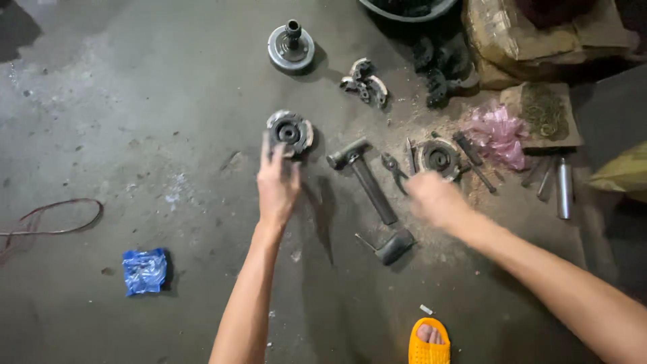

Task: Disassembling and reassembling a motorcycle clutch assembly using pliers and a hammer

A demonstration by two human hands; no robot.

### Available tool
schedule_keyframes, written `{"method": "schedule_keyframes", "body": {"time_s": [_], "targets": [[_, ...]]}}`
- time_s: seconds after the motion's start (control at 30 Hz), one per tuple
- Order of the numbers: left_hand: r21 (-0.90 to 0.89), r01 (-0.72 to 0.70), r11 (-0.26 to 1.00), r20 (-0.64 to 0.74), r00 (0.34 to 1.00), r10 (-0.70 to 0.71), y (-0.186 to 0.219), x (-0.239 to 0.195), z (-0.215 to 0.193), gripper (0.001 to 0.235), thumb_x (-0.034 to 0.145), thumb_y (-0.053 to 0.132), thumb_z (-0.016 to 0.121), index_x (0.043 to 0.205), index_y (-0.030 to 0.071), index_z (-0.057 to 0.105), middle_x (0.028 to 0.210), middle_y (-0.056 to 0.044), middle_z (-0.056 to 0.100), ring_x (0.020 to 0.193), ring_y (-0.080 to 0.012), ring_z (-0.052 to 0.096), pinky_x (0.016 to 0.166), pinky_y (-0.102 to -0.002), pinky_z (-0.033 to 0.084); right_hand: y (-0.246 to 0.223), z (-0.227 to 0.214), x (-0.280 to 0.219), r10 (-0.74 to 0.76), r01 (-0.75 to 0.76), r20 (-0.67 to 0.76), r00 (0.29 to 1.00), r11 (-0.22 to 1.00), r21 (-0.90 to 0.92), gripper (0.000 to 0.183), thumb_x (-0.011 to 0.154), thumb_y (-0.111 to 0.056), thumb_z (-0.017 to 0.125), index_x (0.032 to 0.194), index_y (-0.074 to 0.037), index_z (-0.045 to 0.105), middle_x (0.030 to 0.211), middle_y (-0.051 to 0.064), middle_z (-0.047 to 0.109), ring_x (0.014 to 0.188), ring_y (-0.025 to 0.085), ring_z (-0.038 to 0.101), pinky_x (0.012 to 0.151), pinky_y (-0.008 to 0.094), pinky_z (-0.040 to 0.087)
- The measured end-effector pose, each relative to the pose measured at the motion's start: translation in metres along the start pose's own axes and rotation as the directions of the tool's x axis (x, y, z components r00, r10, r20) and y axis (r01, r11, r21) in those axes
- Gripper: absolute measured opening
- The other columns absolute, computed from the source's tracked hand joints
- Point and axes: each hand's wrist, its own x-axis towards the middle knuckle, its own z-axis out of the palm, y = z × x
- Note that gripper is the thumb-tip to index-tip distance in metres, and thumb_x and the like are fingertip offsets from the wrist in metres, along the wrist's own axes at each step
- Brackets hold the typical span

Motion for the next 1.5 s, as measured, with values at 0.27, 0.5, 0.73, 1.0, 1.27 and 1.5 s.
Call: {"method": "schedule_keyframes", "body": {"time_s": [0.27,0.5,0.73,1.0,1.27,1.5], "targets": [[0.198,-0.075,0.977,0.517,0.855,-0.040,0.016,-0.106,-0.061,0.047,0.086,0.007,0.072,0.131,0.008,0.059,0.145,-0.024,0.047,0.126,-0.0448,0.059,0.099,-0.052,0.054,0.036,-0.042,0.031,0.607,-0.642,0.230,0.761,0.649,0.408,0.118,0.077,-0.061,0.078,0.162,-0.001,0.021,0.157,0.040,0.024,0.145,0.059,0.032,0.110,0.072,0.039],[0.240,0.081,0.967,0.303,0.940,-0.154,-0.002,-0.130,-0.129,0.044,0.082,0.008,0.072,0.125,0.008,0.063,0.143,-0.009,0.057,0.102,-0.0268,0.070,0.085,-0.037,0.057,0.011,-0.056,0.063,0.697,-0.708,0.260,0.669,0.490,0.508,0.120,0.070,-0.043,0.088,0.158,0.001,0.021,0.157,0.042,0.010,0.139,0.067,0.025,0.102,0.081,0.038],[0.004,0.135,0.991,0.043,0.990,-0.135,0.009,-0.121,-0.135,0.038,0.086,-0.005,0.070,0.123,0.003,0.068,0.115,-0.019,0.065,0.093,-0.0384,0.073,0.070,-0.039,0.065,-0.185,-0.114,0.071,-0.364,0.356,0.043,0.930,0.925,0.135,0.095,0.057,-0.049,0.097,0.130,-0.004,0.056,0.124,0.021,0.061,0.121,0.042,0.060,0.094,0.057,0.056],[0.004,0.120,0.993,-0.200,0.973,-0.117,-0.012,-0.126,-0.169,0.034,0.091,-0.006,0.068,0.123,0.004,0.070,0.109,-0.014,0.064,0.089,-0.0365,0.071,0.066,-0.039,0.062,-0.309,-0.076,0.136,-0.426,0.428,-0.043,0.904,0.903,0.031,0.113,0.058,-0.035,0.095,0.150,-0.002,0.038,0.145,0.029,0.045,0.132,0.047,0.048,0.096,0.061,0.051],[0.071,0.013,0.997,-0.050,0.999,-0.009,-0.043,-0.123,-0.179,0.045,0.085,-0.007,0.070,0.129,0.004,0.065,0.115,-0.021,0.062,0.102,-0.0432,0.068,0.080,-0.050,0.060,-0.125,-0.097,0.101,0.105,0.002,-0.322,0.941,0.949,0.315,0.059,0.080,-0.028,0.079,0.127,0.005,0.063,0.111,0.027,0.069,0.107,0.044,0.068,0.093,0.053,0.055],[0.169,-0.005,0.986,-0.054,0.998,0.015,-0.078,-0.126,-0.172,0.043,0.087,0.001,0.074,0.130,0.008,0.067,0.118,-0.017,0.060,0.111,-0.0394,0.066,0.091,-0.047,0.056,-0.074,-0.020,-0.023,-0.290,0.310,0.218,0.932,0.949,-0.062,0.065,0.071,-0.042,0.086,0.120,-0.007,0.061,0.118,0.016,0.062,0.114,0.035,0.063,0.097,0.047,0.057]]}}
